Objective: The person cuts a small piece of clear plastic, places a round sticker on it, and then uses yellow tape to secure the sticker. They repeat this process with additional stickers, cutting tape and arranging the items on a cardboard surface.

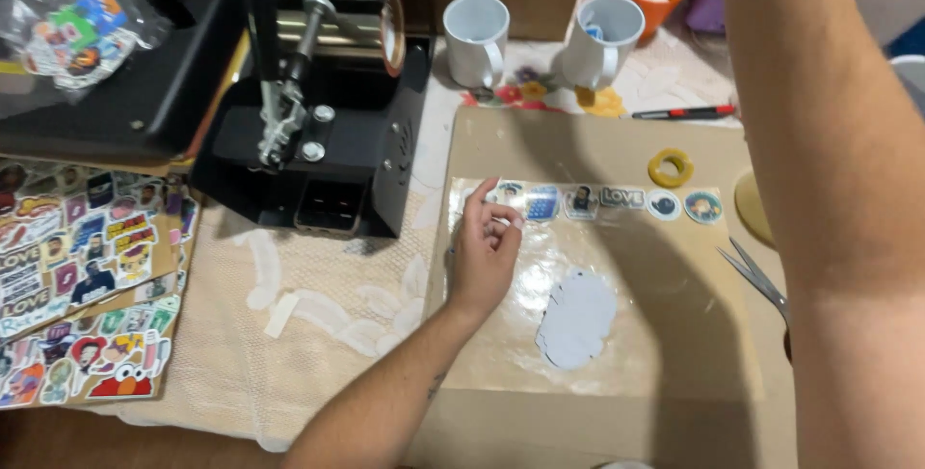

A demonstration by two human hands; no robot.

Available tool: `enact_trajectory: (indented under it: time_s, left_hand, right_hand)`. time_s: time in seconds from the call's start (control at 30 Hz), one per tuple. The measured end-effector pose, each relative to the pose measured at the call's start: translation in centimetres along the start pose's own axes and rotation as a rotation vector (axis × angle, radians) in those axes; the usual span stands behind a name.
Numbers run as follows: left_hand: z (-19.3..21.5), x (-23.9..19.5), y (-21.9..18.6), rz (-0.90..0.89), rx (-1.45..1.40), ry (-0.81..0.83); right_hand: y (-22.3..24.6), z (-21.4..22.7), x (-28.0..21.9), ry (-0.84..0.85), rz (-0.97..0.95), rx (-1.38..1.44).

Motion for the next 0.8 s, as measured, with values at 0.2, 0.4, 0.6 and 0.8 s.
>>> enact_trajectory:
  time_s: [0.2, 0.4, 0.6, 0.8]
  left_hand:
    - [-0.4, -0.1, 0.9, 0.011, 0.010, 0.003]
    - [-1.8, -0.3, 1.6, -0.192, 0.044, 0.202]
    - [0.4, -2.6, -6.2, -0.427, 0.561, 0.875]
    - [-0.4, -3.1, -3.0, -0.472, 0.667, 0.822]
  right_hand:
    - [-6.6, 0.1, -13.8, 0.074, -0.048, -0.100]
    - [-9.3, -3.2, -23.4, 0.274, -0.253, -0.331]
    - [-12.9, -5.4, -24.4, 0.292, -0.216, -0.385]
    - [-10.8, -6.1, -24.0, 0.306, -0.343, -0.417]
Point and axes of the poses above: each hand's wrist, its own x-axis towards the middle knuckle, its own z-axis out of the back of the hand, y = z × x, the point moved 2 cm from there along x, towards the middle knuckle, and after that the axes turned 14 degrees about x, right-handed, at the moved point
